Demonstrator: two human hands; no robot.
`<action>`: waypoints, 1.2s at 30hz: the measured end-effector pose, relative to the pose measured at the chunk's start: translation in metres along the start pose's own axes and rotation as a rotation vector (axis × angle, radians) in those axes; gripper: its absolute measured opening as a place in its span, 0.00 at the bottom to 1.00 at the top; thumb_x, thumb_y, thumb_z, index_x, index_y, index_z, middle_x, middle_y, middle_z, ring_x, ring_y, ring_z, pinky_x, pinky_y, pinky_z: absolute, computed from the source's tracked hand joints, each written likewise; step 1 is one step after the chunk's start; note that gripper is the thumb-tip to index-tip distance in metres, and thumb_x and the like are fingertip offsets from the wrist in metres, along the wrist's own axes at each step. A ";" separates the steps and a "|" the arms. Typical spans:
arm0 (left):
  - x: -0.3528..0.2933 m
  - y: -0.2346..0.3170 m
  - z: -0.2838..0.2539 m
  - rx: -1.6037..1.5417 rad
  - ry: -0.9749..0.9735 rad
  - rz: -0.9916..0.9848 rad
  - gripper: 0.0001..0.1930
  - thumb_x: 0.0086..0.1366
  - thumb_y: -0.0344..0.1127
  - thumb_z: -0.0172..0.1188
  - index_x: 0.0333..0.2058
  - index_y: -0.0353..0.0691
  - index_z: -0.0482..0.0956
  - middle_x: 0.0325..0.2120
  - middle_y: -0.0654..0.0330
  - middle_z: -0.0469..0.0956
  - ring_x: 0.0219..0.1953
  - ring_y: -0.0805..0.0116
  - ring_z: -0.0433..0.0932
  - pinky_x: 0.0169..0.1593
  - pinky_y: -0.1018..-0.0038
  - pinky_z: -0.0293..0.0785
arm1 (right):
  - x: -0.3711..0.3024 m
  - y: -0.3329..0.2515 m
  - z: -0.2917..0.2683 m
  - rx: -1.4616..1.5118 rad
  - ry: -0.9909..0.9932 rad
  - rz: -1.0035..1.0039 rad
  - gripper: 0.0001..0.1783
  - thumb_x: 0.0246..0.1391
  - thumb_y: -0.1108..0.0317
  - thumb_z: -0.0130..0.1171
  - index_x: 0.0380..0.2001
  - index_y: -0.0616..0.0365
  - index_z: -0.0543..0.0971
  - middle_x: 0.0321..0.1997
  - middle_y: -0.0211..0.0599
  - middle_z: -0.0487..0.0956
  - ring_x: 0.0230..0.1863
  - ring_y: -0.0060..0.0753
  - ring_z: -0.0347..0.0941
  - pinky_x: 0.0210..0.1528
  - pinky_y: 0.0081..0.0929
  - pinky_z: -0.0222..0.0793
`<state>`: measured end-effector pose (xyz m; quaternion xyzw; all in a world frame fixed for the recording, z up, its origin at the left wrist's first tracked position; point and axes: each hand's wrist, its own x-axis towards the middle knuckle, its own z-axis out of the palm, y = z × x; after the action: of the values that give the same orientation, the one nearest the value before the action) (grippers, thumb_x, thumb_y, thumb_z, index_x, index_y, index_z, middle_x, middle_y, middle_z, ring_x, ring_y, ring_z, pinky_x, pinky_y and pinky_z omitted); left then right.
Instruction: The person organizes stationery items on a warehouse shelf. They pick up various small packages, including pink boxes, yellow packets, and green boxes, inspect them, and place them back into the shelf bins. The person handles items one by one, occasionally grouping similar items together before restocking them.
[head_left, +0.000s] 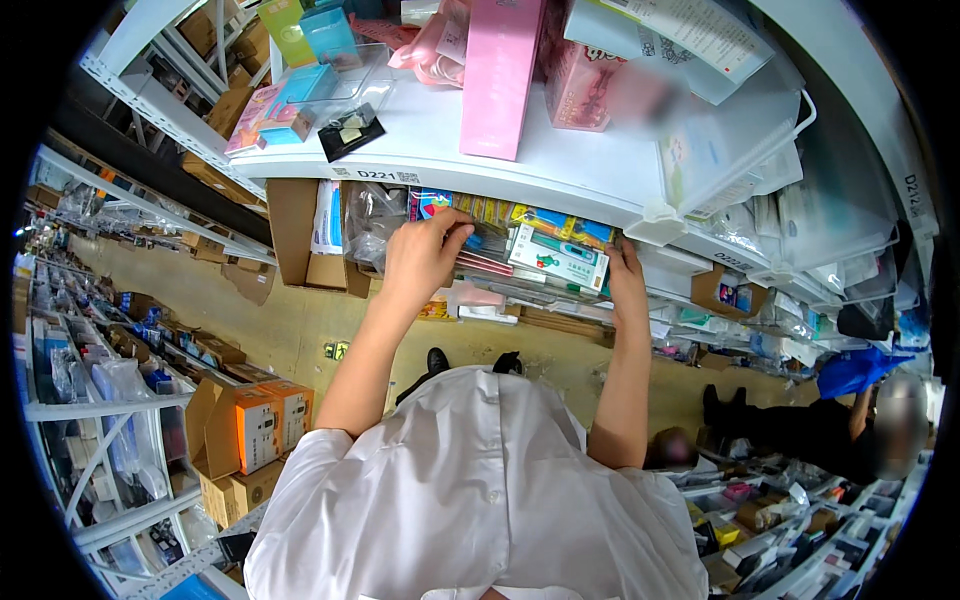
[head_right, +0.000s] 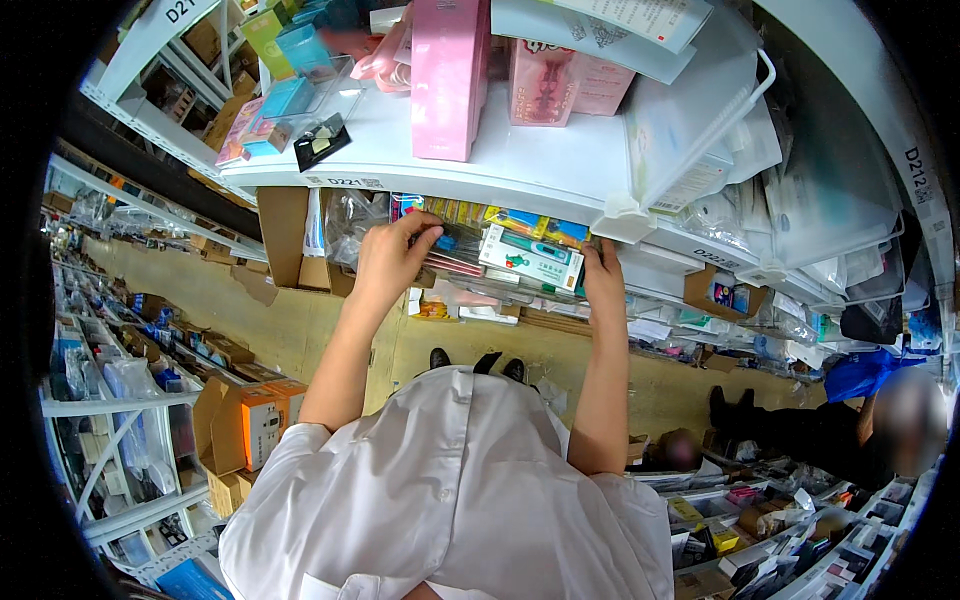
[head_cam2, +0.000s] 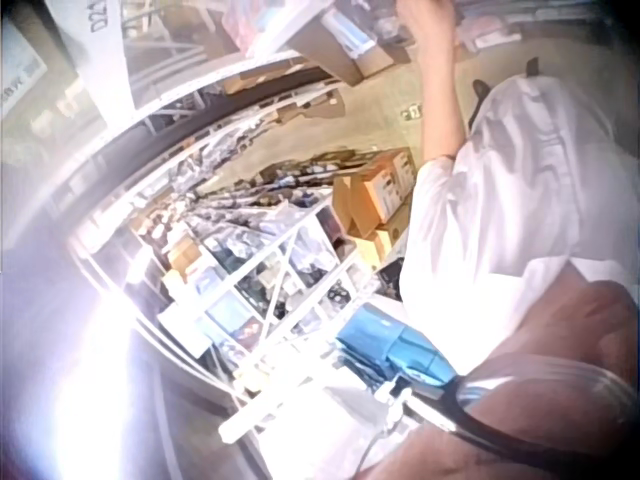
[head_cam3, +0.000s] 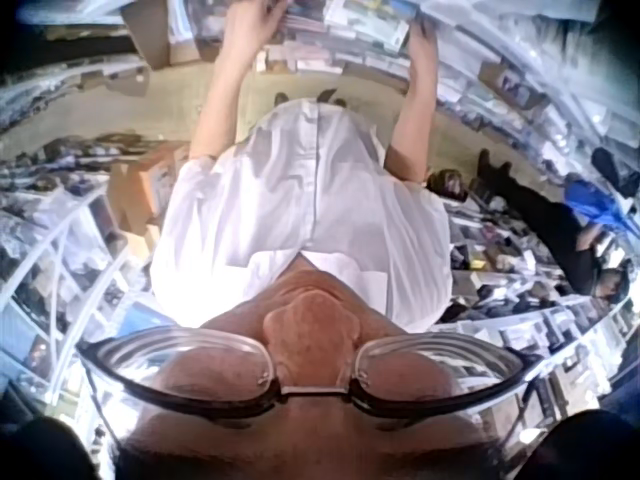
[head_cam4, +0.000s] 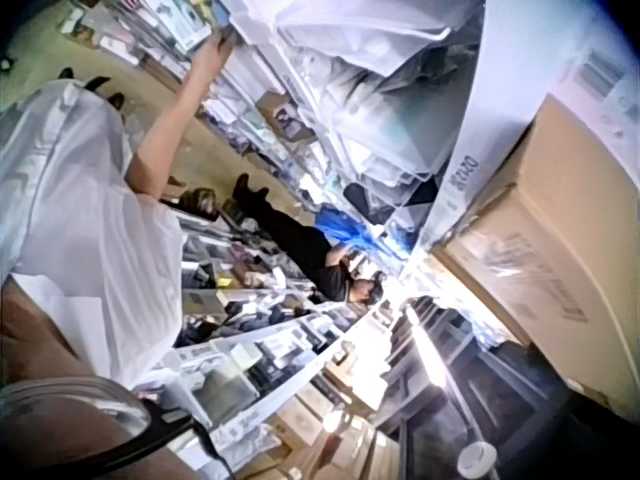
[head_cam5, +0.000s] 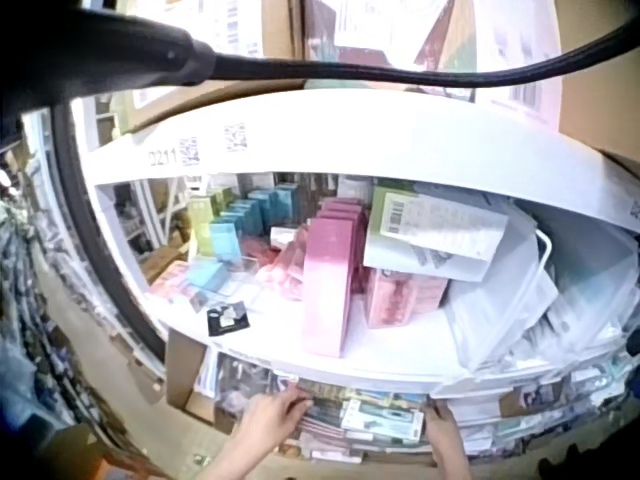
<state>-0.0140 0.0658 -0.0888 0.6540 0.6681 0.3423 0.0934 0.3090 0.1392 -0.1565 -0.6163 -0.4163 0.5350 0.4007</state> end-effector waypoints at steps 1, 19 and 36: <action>-0.001 0.001 0.001 0.000 0.031 0.002 0.09 0.70 0.37 0.71 0.45 0.41 0.89 0.20 0.53 0.82 0.21 0.55 0.80 0.30 0.63 0.75 | -0.006 -0.009 0.003 0.007 0.003 0.006 0.41 0.74 0.56 0.59 0.80 0.68 0.61 0.84 0.54 0.63 0.82 0.46 0.61 0.80 0.33 0.55; -0.132 -0.036 0.089 -1.110 -0.575 -0.893 0.34 0.75 0.38 0.68 0.73 0.37 0.64 0.58 0.53 0.80 0.57 0.62 0.84 0.51 0.64 0.86 | 0.003 0.008 0.002 0.098 0.054 -0.015 0.35 0.73 0.65 0.58 0.79 0.61 0.65 0.68 0.44 0.79 0.64 0.35 0.78 0.65 0.30 0.72; -0.089 -0.042 0.120 -1.765 -0.357 -1.068 0.07 0.73 0.26 0.58 0.47 0.30 0.77 0.54 0.46 0.81 0.60 0.46 0.82 0.67 0.54 0.85 | -0.026 0.019 -0.015 0.252 -0.029 0.077 0.42 0.69 0.63 0.56 0.84 0.51 0.58 0.79 0.47 0.70 0.72 0.40 0.71 0.71 0.32 0.67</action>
<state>0.0320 0.0268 -0.2314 0.0146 0.3594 0.5212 0.7739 0.3235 0.1073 -0.1643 -0.5688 -0.3277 0.6069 0.4480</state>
